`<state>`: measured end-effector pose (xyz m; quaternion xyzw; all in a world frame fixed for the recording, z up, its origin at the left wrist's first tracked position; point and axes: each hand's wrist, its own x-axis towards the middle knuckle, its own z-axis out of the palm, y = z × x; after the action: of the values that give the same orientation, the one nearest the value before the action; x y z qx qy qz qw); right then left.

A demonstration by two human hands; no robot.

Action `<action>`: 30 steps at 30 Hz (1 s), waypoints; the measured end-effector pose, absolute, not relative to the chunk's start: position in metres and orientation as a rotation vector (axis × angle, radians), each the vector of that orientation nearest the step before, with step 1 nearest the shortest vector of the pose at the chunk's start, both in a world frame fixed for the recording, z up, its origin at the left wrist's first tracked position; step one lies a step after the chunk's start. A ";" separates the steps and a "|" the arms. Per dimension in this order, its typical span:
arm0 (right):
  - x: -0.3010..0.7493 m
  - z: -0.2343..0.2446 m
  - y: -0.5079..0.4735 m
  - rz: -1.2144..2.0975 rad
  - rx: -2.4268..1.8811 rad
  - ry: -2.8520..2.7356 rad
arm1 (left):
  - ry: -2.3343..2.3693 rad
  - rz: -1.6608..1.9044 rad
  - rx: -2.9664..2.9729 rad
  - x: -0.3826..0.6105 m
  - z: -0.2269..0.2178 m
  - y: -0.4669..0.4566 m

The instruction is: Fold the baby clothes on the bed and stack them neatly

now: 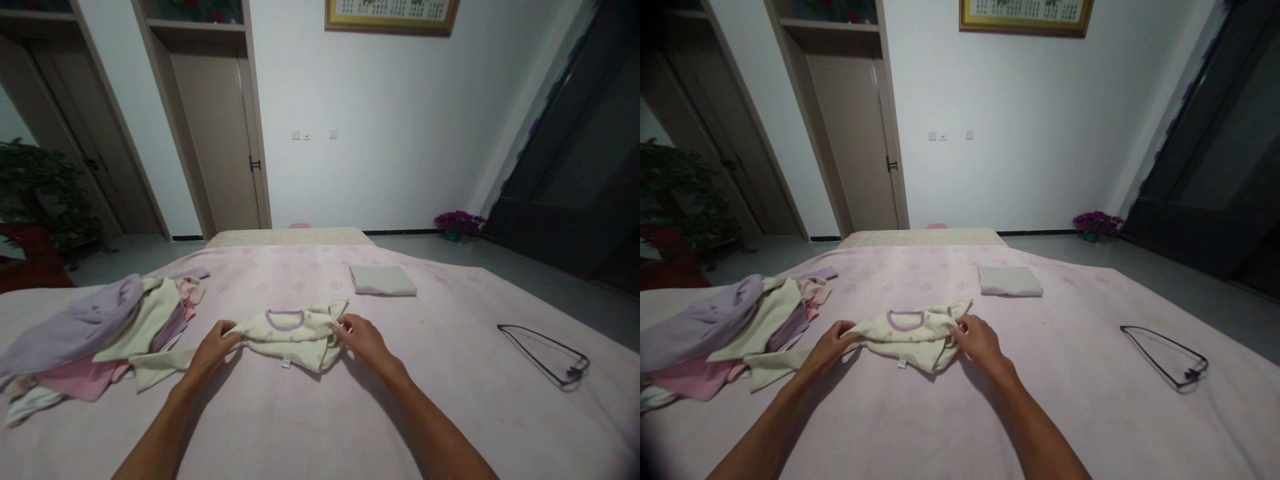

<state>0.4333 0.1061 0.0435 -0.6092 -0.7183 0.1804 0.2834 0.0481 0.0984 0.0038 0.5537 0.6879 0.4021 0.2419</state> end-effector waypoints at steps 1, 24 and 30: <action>0.430 0.039 0.103 0.440 -1.670 -1.945 | 1.819 1.141 1.489 0.045 0.004 0.100; 0.441 0.066 0.102 0.538 -1.203 -1.272 | 1.895 1.604 1.507 0.078 0.034 0.076; 0.453 0.118 0.084 0.284 -1.163 -1.181 | 1.753 2.066 1.508 0.090 0.106 0.060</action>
<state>0.4529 0.0842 0.1180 -0.5155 -0.5232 0.1259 0.6669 0.0896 0.0604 0.1061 0.4864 0.5651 0.6661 0.0204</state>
